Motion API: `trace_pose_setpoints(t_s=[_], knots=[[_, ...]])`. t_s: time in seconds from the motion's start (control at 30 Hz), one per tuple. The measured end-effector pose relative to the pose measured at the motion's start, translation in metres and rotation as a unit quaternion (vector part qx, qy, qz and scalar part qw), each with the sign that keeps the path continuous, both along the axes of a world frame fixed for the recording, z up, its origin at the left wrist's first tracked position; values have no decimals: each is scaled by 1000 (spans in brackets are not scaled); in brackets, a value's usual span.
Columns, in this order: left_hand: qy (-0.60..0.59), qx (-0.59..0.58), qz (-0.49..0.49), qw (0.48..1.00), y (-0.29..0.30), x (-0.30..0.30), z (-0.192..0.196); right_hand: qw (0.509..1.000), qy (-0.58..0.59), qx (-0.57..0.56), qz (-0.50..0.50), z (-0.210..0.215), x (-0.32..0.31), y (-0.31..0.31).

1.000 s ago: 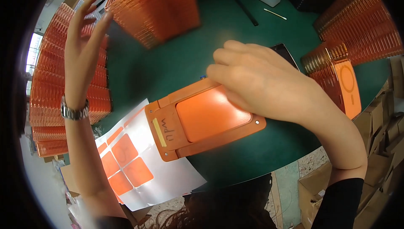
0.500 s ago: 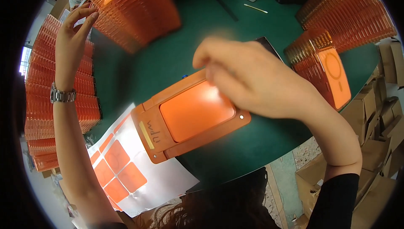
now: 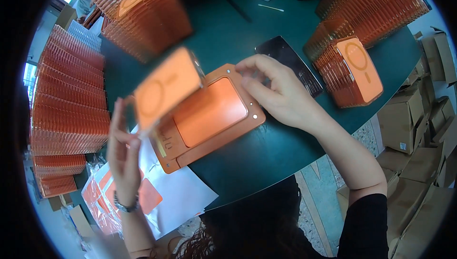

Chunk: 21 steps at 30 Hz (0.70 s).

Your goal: Peeling stickers and applying them into clear phone case shells using a specialized placement jig.

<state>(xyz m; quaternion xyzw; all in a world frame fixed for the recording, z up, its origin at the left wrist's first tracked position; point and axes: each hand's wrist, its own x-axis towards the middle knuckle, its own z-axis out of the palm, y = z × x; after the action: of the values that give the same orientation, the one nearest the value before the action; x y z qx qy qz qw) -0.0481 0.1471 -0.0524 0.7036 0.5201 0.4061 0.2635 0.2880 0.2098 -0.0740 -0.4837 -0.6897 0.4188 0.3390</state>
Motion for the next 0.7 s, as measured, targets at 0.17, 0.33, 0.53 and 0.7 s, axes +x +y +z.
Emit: trace_pose_setpoints(t_s=[0.17,0.33,0.53,0.7], knots=[[50,-26,-34,998,-27,21,-22,999,28,-43,-14,-2,-4,-1],[164,19,-62,984,-27,36,-13,992,59,-113,-23,-3,-13,4],[87,19,-15,996,-32,28,-21,969,45,-240,-31,1,-16,16],[-67,-227,100,966,-38,22,-19,970,73,-228,-42,0,-17,15]])
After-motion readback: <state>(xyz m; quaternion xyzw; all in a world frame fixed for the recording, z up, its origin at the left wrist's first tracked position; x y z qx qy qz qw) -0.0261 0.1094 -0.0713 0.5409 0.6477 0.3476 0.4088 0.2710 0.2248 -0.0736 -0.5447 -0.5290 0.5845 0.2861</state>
